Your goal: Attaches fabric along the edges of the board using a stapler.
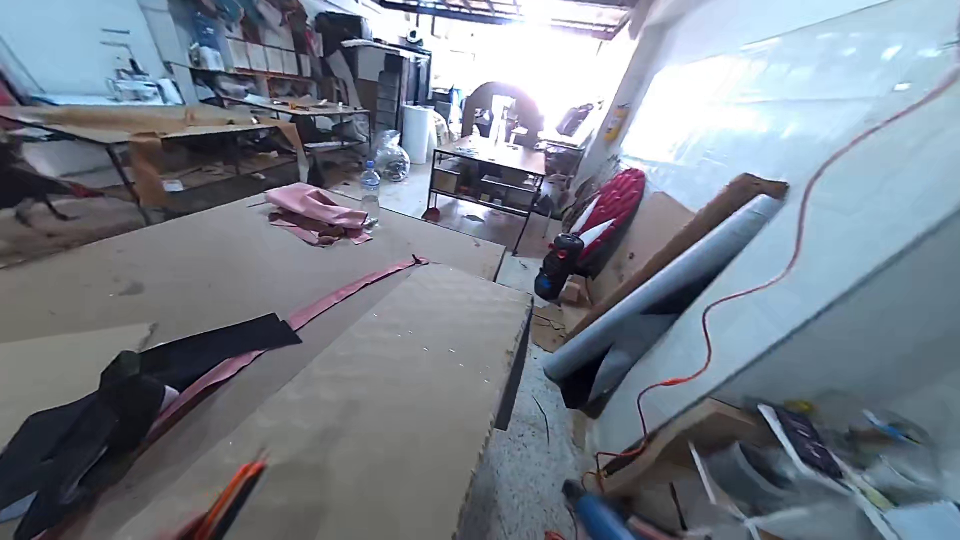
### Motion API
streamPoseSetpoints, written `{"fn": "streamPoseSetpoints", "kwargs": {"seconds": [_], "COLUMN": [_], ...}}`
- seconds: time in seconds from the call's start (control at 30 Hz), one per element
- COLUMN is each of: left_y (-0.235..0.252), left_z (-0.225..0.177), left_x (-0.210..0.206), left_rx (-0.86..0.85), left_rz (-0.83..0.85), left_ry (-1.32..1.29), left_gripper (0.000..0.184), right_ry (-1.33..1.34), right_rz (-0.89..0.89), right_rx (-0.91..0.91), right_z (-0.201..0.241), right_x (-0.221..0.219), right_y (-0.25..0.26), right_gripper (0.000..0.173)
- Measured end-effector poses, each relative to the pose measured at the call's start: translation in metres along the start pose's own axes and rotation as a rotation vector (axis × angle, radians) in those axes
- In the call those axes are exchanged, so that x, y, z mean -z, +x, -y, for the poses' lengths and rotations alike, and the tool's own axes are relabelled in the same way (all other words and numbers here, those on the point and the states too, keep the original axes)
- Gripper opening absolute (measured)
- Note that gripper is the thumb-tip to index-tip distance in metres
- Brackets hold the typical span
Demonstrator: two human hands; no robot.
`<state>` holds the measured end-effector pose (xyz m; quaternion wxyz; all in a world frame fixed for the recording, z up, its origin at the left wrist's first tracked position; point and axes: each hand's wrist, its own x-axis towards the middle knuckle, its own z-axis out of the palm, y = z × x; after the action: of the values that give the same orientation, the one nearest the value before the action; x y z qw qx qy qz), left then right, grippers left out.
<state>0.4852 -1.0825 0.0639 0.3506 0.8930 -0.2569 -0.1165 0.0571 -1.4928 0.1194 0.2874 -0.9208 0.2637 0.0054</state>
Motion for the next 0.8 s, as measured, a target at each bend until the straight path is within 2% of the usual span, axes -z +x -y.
{"fn": "streamPoseSetpoints", "kwargs": {"seconds": [0.07, 0.13, 0.2, 0.3, 0.43, 0.53, 0.63, 0.7, 0.77, 0.8], "left_y": [0.037, 0.074, 0.124, 0.219, 0.356, 0.462, 0.56, 0.605, 0.618, 0.611], "left_z": [-0.033, -0.063, -0.088, -0.118, -0.165, -0.18, -0.181, -0.18, -0.202, -0.222], "left_x": [-0.017, -0.033, -0.051, -0.073, -0.1, -0.119, -0.133, -0.149, -0.174, -0.184], "left_rx": [-0.005, -0.083, -0.151, -0.059, 0.218, 0.358, 0.424, 0.408, 0.416, 0.405], "left_rz": [0.016, -0.035, -0.096, -0.138, -0.179, -0.173, -0.172, -0.182, -0.211, -0.261], "left_ry": [-0.03, -0.01, 0.065, 0.171, 0.326, 0.361, 0.323, 0.301, 0.27, 0.249], "left_gripper": [0.049, 0.049, 0.05, 0.049, 0.043, 0.044, 0.045, 0.05, 0.068, 0.07], "right_ry": [-0.13, -0.271, -0.408, -0.55, -0.605, -0.593, -0.548, -0.529, -0.472, -0.4], "right_rz": [-0.052, -0.214, -0.296, -0.243, -0.02, 0.073, 0.122, 0.107, 0.024, -0.033], "right_rx": [-0.04, 0.074, 0.173, 0.199, 0.155, 0.248, 0.381, 0.433, 0.51, 0.588], "right_z": [-0.022, -0.043, -0.066, -0.09, -0.11, -0.127, -0.121, -0.121, -0.128, -0.13], "right_x": [0.059, 0.115, 0.163, 0.204, 0.187, 0.15, 0.131, 0.122, 0.121, 0.121], "right_y": [0.046, 0.11, 0.2, 0.375, 0.599, 0.714, 0.784, 0.813, 0.822, 0.822], "right_gripper": [0.06, 0.068, 0.076, 0.079, 0.074, 0.071, 0.072, 0.072, 0.06, 0.052]}}
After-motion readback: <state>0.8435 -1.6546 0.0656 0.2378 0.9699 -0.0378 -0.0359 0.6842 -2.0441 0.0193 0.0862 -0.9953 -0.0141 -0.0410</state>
